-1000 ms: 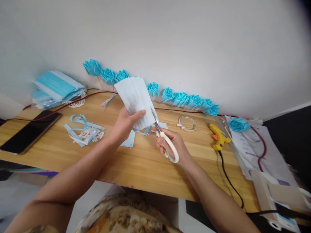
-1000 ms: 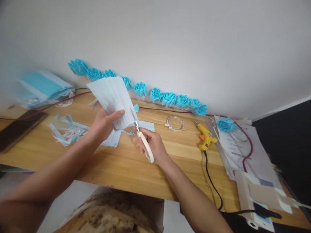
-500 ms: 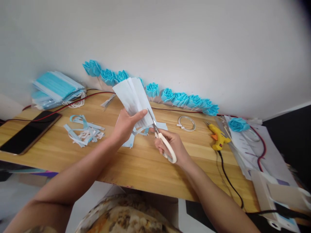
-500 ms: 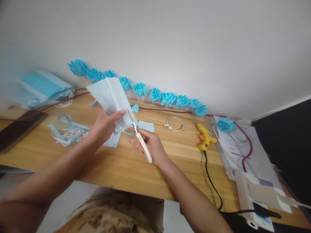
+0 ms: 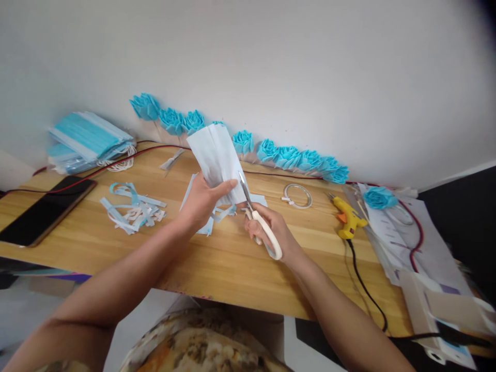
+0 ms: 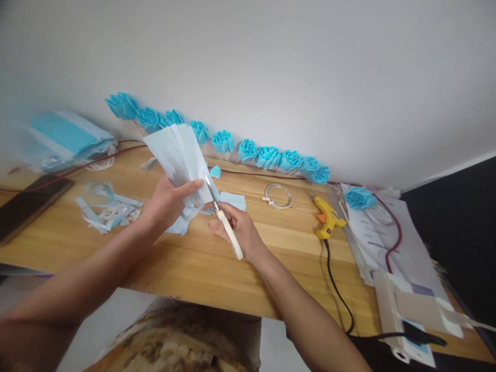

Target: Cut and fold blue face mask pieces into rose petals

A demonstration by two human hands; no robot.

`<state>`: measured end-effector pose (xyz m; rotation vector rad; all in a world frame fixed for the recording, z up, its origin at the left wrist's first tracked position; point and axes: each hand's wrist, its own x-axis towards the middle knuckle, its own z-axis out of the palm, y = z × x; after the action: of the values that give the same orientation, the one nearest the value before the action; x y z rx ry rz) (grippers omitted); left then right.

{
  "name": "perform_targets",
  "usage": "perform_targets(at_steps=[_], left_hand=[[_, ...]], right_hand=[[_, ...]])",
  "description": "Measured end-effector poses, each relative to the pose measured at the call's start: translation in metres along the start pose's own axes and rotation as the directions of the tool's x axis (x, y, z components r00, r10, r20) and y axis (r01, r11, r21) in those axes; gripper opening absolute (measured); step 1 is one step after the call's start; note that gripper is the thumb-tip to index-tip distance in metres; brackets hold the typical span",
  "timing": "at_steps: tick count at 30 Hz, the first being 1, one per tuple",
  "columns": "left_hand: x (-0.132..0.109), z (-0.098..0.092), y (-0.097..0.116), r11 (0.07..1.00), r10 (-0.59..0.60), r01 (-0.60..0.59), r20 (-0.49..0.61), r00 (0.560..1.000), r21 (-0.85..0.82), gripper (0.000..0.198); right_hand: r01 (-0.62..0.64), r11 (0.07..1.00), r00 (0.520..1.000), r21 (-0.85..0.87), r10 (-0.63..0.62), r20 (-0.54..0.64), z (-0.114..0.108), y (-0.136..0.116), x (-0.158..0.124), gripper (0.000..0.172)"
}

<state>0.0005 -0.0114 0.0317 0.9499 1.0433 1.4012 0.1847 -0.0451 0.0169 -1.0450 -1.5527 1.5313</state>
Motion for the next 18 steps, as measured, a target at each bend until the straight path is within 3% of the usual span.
perform_targets(at_steps=[18], left_hand=[[-0.0073,0.0064,-0.0070,0.984,0.013,-0.018,0.030,0.999,0.175,0.042]], right_hand=[[0.022,0.997,0.999,-0.079,-0.025,-0.044,0.0011,-0.0093,-0.0005,0.059]])
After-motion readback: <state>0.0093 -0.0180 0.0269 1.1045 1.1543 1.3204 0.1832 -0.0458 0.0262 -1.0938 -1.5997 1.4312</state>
